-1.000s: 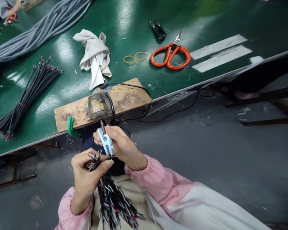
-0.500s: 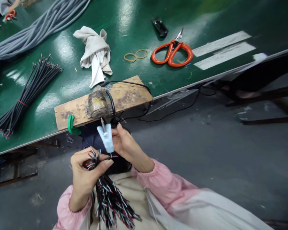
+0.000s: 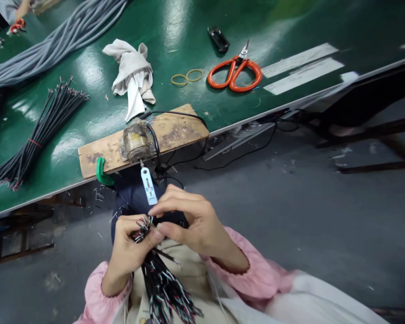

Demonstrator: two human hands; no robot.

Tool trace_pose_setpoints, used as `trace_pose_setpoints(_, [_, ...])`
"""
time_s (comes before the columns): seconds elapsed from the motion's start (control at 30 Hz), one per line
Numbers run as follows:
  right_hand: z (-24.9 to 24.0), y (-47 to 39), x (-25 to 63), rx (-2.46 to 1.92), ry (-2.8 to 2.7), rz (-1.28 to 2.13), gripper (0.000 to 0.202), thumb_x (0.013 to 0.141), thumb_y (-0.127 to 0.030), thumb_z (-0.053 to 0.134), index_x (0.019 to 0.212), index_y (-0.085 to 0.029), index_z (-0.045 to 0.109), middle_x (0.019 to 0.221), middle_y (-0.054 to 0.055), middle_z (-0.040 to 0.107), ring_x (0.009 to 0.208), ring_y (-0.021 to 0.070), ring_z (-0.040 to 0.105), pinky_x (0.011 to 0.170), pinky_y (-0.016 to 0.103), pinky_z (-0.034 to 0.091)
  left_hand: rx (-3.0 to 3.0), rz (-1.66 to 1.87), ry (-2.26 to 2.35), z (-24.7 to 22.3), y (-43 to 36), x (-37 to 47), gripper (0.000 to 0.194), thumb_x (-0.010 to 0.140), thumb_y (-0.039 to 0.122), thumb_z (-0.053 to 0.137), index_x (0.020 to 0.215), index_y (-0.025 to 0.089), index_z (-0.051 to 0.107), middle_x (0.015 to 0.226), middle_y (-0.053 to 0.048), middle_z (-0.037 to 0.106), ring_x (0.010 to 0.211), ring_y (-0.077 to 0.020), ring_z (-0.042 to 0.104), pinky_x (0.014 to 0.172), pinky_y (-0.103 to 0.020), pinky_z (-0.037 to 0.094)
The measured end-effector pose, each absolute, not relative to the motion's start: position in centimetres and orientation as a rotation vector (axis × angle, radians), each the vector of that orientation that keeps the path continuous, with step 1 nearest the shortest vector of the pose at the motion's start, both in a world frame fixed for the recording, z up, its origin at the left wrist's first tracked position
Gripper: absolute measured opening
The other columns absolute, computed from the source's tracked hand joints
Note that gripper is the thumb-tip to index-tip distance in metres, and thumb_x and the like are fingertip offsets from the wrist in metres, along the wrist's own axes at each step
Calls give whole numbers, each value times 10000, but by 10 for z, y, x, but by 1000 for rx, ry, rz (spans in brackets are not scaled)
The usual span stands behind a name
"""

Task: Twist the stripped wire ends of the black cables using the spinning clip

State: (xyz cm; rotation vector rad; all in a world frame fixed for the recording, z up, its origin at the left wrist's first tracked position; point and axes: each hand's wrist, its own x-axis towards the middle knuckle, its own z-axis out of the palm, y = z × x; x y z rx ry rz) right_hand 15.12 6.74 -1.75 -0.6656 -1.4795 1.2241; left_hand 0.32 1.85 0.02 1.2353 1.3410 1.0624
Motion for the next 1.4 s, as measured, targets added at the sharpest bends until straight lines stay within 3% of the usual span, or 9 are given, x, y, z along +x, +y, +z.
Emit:
trace_pose_setpoints(0.1, [-13, 68, 150, -662, -1509, 1293, 134, 881, -207, 691, 758, -182, 735, 670, 28, 709, 626, 146, 571, 620, 295, 478, 1263, 1038, 1353, -1, 17, 9, 583, 818, 522, 738, 401, 169, 531, 416, 33, 420, 405, -78, 350, 395, -226, 283])
trace_pose_setpoints(0.23, [-16, 66, 152, -742, -1461, 1277, 183, 891, -155, 669, 710, -171, 698, 641, 11, 673, 600, 127, 553, 605, 277, 457, 1077, 1172, 1457, -4, 14, 12, 400, 713, 477, 837, 558, 155, 658, 514, 29, 544, 402, -74, 444, 371, -192, 344])
trace_pose_setpoints(0.5, [-39, 72, 150, -448, -1444, 1134, 151, 944, -304, 670, 967, -181, 755, 758, 52, 729, 674, 148, 614, 611, 284, 482, 793, 1139, 1367, -12, 6, 0, 385, 724, 507, 834, 656, 141, 732, 496, 19, 584, 353, -65, 482, 342, -161, 395])
trace_pose_setpoints(0.6, [-45, 72, 141, -437, -1375, 1071, 138, 921, -285, 703, 842, -181, 748, 698, 36, 694, 645, 143, 595, 637, 301, 472, 784, 1090, 1311, -15, 4, -1, 414, 745, 535, 810, 654, 140, 722, 495, 13, 583, 344, -63, 474, 337, -164, 373])
trace_pose_setpoints(0.73, [-50, 67, 131, -380, -1121, 1494, 323, 872, -433, 741, 675, -186, 675, 617, -8, 588, 579, 119, 517, 596, 284, 437, 840, 1055, 1291, -12, 6, -2, 420, 754, 549, 797, 631, 152, 738, 534, -3, 602, 360, -69, 479, 331, -175, 349])
trace_pose_setpoints(0.87, [-52, 73, 128, -532, -871, 1963, 422, 771, -560, 793, 687, -172, 647, 635, -29, 528, 552, 89, 442, 536, 243, 361, 1037, 1146, 1363, -3, 15, -4, 275, 748, 443, 836, 671, 179, 813, 542, -30, 658, 402, -88, 505, 343, -183, 363])
trace_pose_setpoints(1.07, [-33, 107, 120, -737, -906, 1904, 591, 663, -736, 750, 610, -152, 684, 580, -15, 540, 549, 95, 443, 510, 244, 331, 1173, 1297, 1416, 3, 25, -7, 108, 713, 309, 868, 682, 212, 833, 543, -25, 708, 367, -93, 522, 370, -206, 430])
trace_pose_setpoints(1.2, [-21, 113, 114, -663, -814, 2010, 551, 671, -687, 778, 575, -152, 690, 555, -21, 538, 502, 74, 429, 481, 223, 342, 1096, 1365, 1404, -3, 25, -7, 20, 732, 235, 850, 725, 228, 833, 600, -3, 726, 344, -69, 488, 342, -193, 398])
trace_pose_setpoints(1.4, [-25, 104, 110, -562, -612, 2189, 534, 689, -665, 784, 632, -141, 700, 598, -8, 574, 533, 74, 489, 496, 194, 384, 1135, 1325, 1449, 0, 31, -2, 127, 736, 146, 806, 625, 202, 781, 515, 41, 639, 344, -51, 458, 358, -175, 358])
